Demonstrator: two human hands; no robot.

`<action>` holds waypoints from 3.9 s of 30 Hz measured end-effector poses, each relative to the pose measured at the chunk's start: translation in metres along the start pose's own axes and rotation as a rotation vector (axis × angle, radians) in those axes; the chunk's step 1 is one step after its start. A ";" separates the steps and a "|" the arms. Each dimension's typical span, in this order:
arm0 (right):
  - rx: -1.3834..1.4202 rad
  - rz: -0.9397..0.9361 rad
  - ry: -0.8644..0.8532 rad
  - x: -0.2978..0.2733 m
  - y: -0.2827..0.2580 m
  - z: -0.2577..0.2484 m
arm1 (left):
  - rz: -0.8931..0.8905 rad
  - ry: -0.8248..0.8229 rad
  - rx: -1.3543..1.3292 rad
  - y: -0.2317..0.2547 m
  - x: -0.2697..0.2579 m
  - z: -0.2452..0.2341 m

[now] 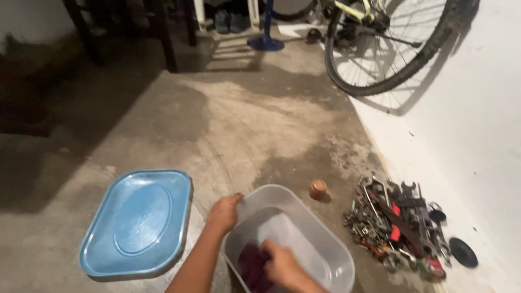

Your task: The person sorts small metal hardware pieces from a pile on the floor, wiping them with a cloth and placing them into a small container. They then wipe a blue tray and a clear plastic bin before wiping several wrenches and placing them into the bin.

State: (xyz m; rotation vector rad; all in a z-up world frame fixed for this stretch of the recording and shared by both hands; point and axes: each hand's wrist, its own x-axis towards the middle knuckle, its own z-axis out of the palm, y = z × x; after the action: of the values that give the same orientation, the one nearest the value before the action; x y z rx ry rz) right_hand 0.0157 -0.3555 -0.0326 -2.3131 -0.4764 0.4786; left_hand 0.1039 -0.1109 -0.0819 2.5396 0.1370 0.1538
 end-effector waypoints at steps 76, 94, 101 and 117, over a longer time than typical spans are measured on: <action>-0.257 0.700 0.794 -0.048 0.260 -0.238 | 0.519 -0.547 0.840 0.234 -0.026 -0.001; 0.865 0.224 0.956 -0.020 0.085 -0.097 | -0.442 -0.800 -1.664 0.245 -0.024 0.106; -0.470 1.133 1.390 -0.141 0.135 -0.099 | -0.509 -0.621 -2.266 0.198 -0.039 0.072; -0.252 0.131 0.763 0.002 -0.127 -0.120 | 0.164 -0.712 -2.385 0.234 -0.041 -0.029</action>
State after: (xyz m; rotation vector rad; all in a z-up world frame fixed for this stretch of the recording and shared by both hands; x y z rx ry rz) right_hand 0.0486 -0.3378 0.1379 -2.5466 -0.0064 -0.4353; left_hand 0.0744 -0.2934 0.0704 0.1146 -0.3532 -0.3531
